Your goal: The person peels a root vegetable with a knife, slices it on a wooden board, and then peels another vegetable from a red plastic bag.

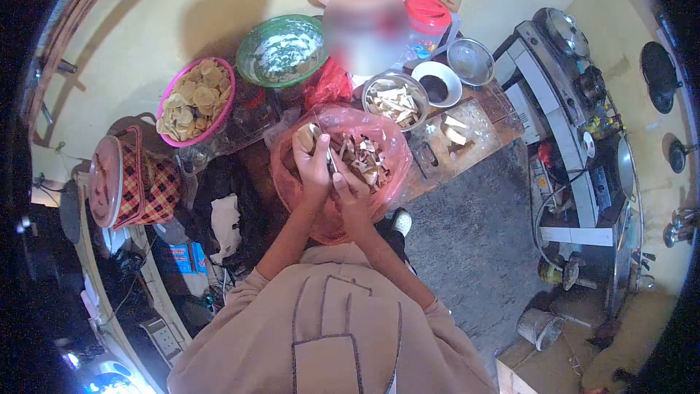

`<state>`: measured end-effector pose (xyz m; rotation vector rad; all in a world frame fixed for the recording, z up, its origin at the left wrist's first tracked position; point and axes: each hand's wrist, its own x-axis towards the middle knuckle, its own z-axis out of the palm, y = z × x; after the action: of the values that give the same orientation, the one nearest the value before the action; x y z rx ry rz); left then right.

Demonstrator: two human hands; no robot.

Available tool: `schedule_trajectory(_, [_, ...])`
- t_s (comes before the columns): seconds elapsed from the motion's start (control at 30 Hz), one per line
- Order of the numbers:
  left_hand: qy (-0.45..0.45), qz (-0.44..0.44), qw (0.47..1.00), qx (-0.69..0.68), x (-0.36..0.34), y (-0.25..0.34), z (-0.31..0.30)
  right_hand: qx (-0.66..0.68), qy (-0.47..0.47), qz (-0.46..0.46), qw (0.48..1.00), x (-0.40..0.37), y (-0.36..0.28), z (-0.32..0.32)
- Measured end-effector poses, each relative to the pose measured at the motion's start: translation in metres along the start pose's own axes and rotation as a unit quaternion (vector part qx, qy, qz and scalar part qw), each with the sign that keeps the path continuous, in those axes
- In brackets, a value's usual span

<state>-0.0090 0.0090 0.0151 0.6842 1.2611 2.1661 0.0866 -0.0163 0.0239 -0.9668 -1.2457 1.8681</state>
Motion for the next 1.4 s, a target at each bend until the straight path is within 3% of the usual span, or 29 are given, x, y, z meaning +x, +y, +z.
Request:
schedule_trajectory(0.07, [-0.019,-0.02,1.0,-0.009,0.003,-0.005,-0.005,0.0,-0.035,-0.028,0.999,0.005,0.001,-0.006])
schedule_trajectory(0.23, [-0.036,-0.02,0.999,-0.003,-0.002,0.002,-0.001,-0.163,-0.058,-0.191,0.966,0.014,-0.001,-0.017])
schedule_trajectory(0.33, [-0.061,-0.014,0.998,0.007,-0.002,0.003,-0.001,-0.181,-0.076,-0.162,0.967,0.012,-0.005,-0.022])
schedule_trajectory(0.43, [-0.071,-0.026,0.997,0.008,-0.003,-0.002,-0.002,-0.216,-0.069,-0.206,0.952,0.015,-0.008,-0.025])
schedule_trajectory(0.63, [-0.061,0.011,0.997,0.052,-0.003,-0.008,-0.002,-0.214,-0.021,-0.139,0.967,0.009,-0.001,-0.021])
schedule_trajectory(0.83, [-0.04,0.006,0.999,0.028,-0.005,-0.003,0.002,-0.297,0.039,-0.113,0.947,0.002,0.004,-0.013])
schedule_trajectory(0.97, [-0.038,0.019,0.999,-0.012,-0.004,0.004,0.006,-0.232,0.064,-0.243,0.94,0.01,0.022,-0.01])
schedule_trajectory(1.03, [-0.046,0.01,0.999,-0.012,-0.002,0.009,0.008,-0.21,0.061,-0.236,0.947,0.005,0.006,-0.006])
schedule_trajectory(1.13, [-0.051,0.015,0.999,0.01,0.001,-0.002,0.004,-0.007,0.044,-0.05,0.998,-0.001,0.01,-0.003])
schedule_trajectory(1.27, [-0.043,0.038,0.995,0.083,0.001,-0.021,-0.006,-0.015,0.043,-0.037,0.998,0.001,0.01,-0.002])
schedule_trajectory(1.37, [-0.055,-0.032,0.997,0.045,0.005,-0.014,-0.013,0.015,-0.036,0.023,0.999,0.006,-0.001,-0.018])
schedule_trajectory(1.4, [-0.078,-0.113,0.99,-0.017,0.007,-0.011,-0.017,0.006,-0.068,0.029,0.997,0.009,-0.003,-0.03])
